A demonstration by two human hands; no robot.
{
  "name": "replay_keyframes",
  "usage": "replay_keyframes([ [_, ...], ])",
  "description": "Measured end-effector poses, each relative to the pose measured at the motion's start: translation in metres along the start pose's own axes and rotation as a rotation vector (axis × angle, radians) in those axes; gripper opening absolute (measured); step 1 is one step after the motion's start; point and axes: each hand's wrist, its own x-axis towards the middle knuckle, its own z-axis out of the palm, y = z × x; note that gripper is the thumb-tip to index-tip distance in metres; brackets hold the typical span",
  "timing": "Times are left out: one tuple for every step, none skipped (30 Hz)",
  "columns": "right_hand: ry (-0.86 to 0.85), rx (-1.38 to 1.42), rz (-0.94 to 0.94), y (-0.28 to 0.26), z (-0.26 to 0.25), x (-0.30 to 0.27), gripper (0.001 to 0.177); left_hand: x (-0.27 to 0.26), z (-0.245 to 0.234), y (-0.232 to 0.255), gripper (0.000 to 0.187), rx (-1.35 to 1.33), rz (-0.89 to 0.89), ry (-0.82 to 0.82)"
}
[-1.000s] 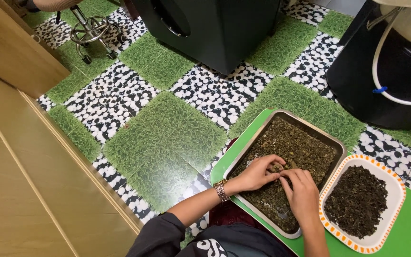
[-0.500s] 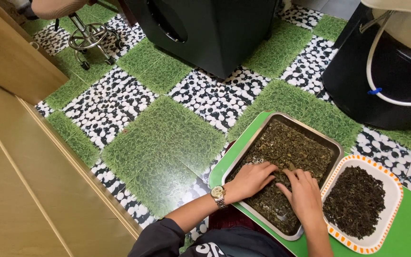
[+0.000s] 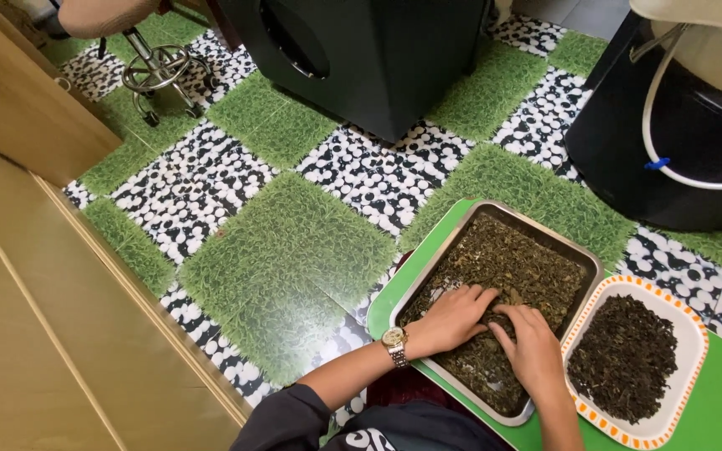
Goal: Manually sorting dried tea leaves by picking out stems and impurities and placing them in a separate tray.
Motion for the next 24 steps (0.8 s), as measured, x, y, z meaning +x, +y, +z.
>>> replay_keyframes([
  [-0.002,0.026,-0.003,0.0,0.001,-0.003,0.043,-0.001,0.002,0.001,0.061,-0.029,0.001,0.004],
  [-0.006,0.026,-0.002,0.0,0.002,-0.004,0.043,-0.002,0.001,0.002,0.061,-0.032,-0.001,0.003],
  [0.009,0.051,-0.02,0.0,0.002,-0.003,0.043,-0.001,0.0,0.003,0.055,-0.06,0.008,0.007],
  [0.024,0.077,-0.038,0.0,0.003,-0.003,0.042,0.0,-0.002,0.003,0.049,-0.089,0.018,0.011],
  [0.025,0.074,-0.032,-0.001,0.003,-0.003,0.042,-0.001,0.0,0.002,0.049,-0.092,0.022,0.008],
  [0.059,0.102,-0.067,-0.001,0.003,-0.004,0.04,-0.002,0.001,0.001,0.044,-0.123,0.047,0.049],
  [0.102,0.127,-0.095,-0.001,0.002,-0.004,0.038,0.0,0.002,0.0,0.039,-0.153,0.081,0.087],
  [0.11,0.121,-0.083,0.002,0.006,-0.002,0.038,0.0,-0.002,0.0,0.039,-0.156,0.095,0.082],
  [0.157,0.146,-0.123,0.006,0.01,-0.002,0.035,0.0,-0.004,0.002,0.038,-0.179,0.099,0.087],
  [0.204,0.17,-0.164,0.011,0.014,-0.002,0.032,0.0,-0.006,0.002,0.036,-0.201,0.102,0.091],
  [0.204,0.16,-0.152,0.006,0.008,-0.003,0.032,0.001,-0.008,0.002,0.036,-0.212,0.112,0.087],
  [0.211,0.146,-0.179,0.002,0.002,-0.003,0.032,0.002,-0.009,0.001,0.033,-0.211,0.097,0.091],
  [0.217,0.135,-0.196,-0.002,-0.001,-0.009,0.032,0.001,-0.006,0.002,0.03,-0.213,0.084,0.084],
  [0.215,0.127,-0.173,-0.004,0.0,-0.008,0.032,0.0,-0.002,-0.005,0.03,-0.227,0.095,0.069],
  [0.235,0.136,-0.148,-0.006,-0.001,-0.009,0.031,0.003,0.001,-0.01,0.027,-0.211,0.083,0.076],
  [0.256,0.145,-0.123,-0.007,-0.003,-0.009,0.029,0.006,0.005,-0.015,0.025,-0.194,0.071,0.084],
  [0.264,0.135,-0.091,-0.011,-0.011,-0.01,0.029,0.007,0.004,-0.013,0.025,-0.207,0.094,0.062],
  [0.235,0.131,-0.085,-0.015,-0.019,-0.012,0.032,0.007,0.003,-0.011,0.023,-0.19,0.074,0.074],
  [0.202,0.131,-0.085,-0.021,-0.025,-0.012,0.035,0.006,0.0,-0.01,0.021,-0.171,0.046,0.088],
  [0.205,0.126,-0.058,-0.023,-0.03,-0.015,0.035,0.005,-0.003,-0.007,0.021,-0.183,0.062,0.068],
  [0.177,0.079,-0.082,-0.023,-0.034,-0.016,0.04,0.005,-0.006,-0.005,0.021,-0.178,0.032,0.058],
  [0.147,0.033,-0.106,-0.024,-0.037,-0.016,0.045,0.006,-0.01,-0.004,0.021,-0.172,0.003,0.048],
  [0.134,0.037,-0.086,-0.022,-0.04,-0.016,0.045,0.007,-0.016,-0.001,0.021,-0.185,0.0,0.028],
  [0.102,-0.056,-0.104,-0.019,-0.041,-0.016,0.048,0.009,-0.023,0.001,0.019,-0.176,-0.01,0.014],
])
